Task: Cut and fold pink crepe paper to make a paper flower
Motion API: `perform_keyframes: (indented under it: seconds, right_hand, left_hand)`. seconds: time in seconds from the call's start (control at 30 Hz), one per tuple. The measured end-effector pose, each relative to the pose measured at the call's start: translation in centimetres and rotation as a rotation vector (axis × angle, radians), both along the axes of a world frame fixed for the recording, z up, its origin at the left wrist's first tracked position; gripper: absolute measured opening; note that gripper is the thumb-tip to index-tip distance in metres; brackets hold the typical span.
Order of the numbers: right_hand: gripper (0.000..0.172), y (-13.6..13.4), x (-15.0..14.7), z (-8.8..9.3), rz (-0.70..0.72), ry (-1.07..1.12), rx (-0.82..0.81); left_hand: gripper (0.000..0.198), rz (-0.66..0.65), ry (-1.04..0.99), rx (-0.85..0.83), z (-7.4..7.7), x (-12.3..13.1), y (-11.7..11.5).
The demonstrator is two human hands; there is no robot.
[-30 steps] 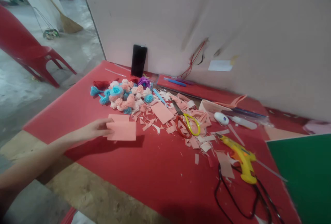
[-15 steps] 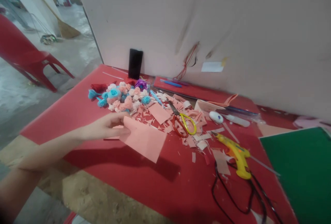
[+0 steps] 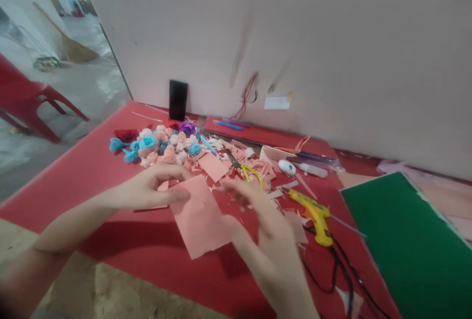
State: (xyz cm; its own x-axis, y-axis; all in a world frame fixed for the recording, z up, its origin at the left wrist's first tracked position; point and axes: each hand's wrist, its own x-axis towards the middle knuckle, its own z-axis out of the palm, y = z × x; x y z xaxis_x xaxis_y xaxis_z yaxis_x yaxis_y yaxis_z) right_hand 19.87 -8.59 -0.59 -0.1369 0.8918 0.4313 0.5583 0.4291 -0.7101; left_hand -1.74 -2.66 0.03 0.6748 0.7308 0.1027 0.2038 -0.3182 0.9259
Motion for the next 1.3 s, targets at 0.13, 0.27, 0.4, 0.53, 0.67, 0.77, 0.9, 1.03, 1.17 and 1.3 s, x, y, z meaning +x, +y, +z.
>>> perform_keyframes:
  seconds: [0.13, 0.27, 0.4, 0.53, 0.67, 0.77, 0.9, 1.03, 1.17, 1.3]
  right_hand:
    - [0.013, 1.4, -0.8, -0.2, 0.073, 0.16, -0.241]
    - [0.01, 2.0, -0.9, -1.2, -0.109, 0.36, -0.245]
    - [0.015, 2.2, -0.9, -1.7, -0.169, 0.43, -0.313]
    - [0.014, 2.3, -1.2, -1.9, -0.111, 0.449, -0.342]
    - [0.006, 2.1, -1.6, -2.0, -0.001, 0.482, -0.329]
    - [0.008, 1.7, -1.8, -2.0, 0.028, 0.543, -0.363]
    - [0.011, 1.5, -2.0, -1.9, -0.008, 0.581, -0.394]
    - [0.009, 1.4, -2.1, -1.8, 0.001, 0.591, -0.387]
    - [0.012, 1.2, -2.1, -1.9, 0.025, 0.605, -0.372]
    - [0.014, 1.1, -2.2, -1.9, 0.026, 0.595, -0.377]
  left_hand:
    - [0.018, 0.021, -0.141, -0.021, -0.6, 0.5, 0.3]
    - [0.03, 0.026, -0.179, -0.083, -1.5, 1.0, 0.3]
    - [0.023, 0.065, -0.056, -0.02, -2.0, 1.5, 0.2]
    - [0.024, 0.069, -0.074, 0.004, -1.9, 1.6, 0.3]
    - [0.023, 0.078, -0.08, 0.003, -1.7, 1.5, -0.1]
    - [0.021, 0.056, -0.093, -0.009, -1.6, 1.4, -0.4]
    - [0.02, 0.013, -0.093, 0.026, -1.5, 1.5, -0.6]
    - [0.016, -0.025, -0.08, 0.074, -1.5, 1.5, -0.6]
    - [0.02, -0.017, -0.049, 0.102, -1.4, 1.5, -0.7]
    - [0.022, -0.023, -0.012, 0.122, -1.2, 1.4, -0.8]
